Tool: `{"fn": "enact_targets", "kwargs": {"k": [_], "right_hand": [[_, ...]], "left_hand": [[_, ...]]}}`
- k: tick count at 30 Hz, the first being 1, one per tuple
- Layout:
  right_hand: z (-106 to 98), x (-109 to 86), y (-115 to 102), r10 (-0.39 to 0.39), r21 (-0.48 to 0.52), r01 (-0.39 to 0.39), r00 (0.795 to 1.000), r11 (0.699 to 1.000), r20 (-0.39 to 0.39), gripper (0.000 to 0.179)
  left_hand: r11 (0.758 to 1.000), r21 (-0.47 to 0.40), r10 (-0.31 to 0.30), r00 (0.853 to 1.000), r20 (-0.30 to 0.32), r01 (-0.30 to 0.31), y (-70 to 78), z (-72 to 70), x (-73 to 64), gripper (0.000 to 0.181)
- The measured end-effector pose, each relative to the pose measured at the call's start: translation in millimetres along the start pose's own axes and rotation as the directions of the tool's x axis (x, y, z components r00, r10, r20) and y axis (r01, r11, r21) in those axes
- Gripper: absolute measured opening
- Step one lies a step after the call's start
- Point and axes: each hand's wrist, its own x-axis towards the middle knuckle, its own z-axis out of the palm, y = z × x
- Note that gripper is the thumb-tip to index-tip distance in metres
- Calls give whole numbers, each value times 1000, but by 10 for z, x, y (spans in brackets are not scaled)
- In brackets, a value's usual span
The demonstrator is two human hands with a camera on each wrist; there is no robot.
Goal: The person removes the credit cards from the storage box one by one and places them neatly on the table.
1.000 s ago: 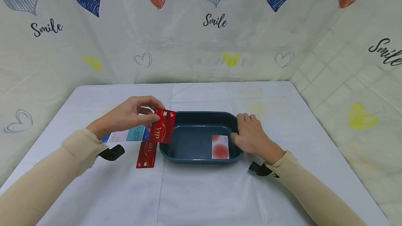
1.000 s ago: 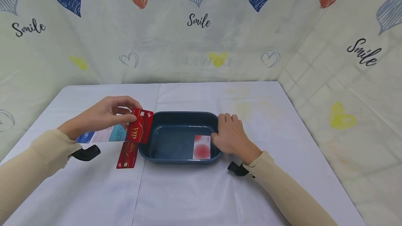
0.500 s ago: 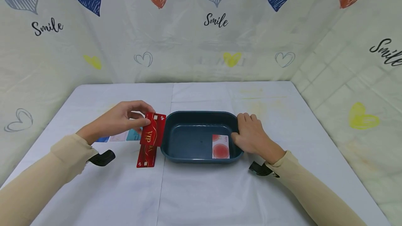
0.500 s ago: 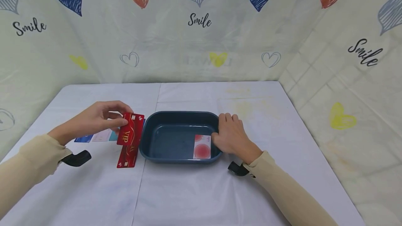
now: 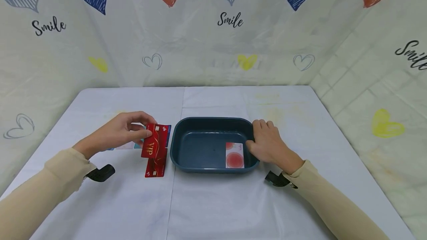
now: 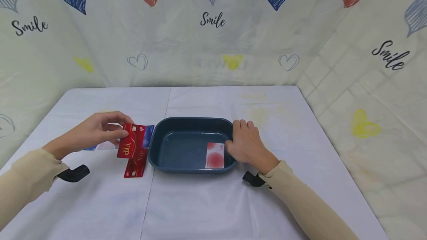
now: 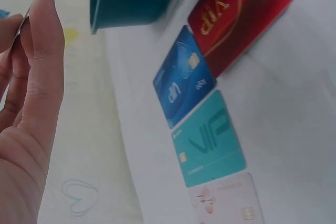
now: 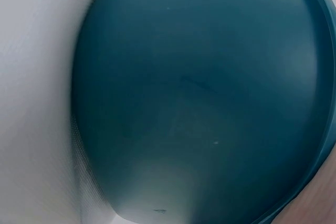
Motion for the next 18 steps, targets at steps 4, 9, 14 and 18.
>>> {"fn": "enact_targets", "kwargs": {"k": [4,9,14,18], "right_hand": [[-4,2,5,2,-5,-2,1000,1000,1,36],[9,10,13,4,-10,-4,1000,1000,4,36],[21,12,20,3,-13,-3,1000,1000,0,36],[18,13,11,-1,-12,1,1000,1000,-2,37]], "left_hand": [[1000,-19,-24,1000,14,24,-66,16,-19,37],[998,-18,-56,998,15,57,-166,38,-46,40],[997,-26,-68,998,16,69,-274,41,-71,40],[996,-27,-84,996,14,84,-350,39,-92,39]]}}
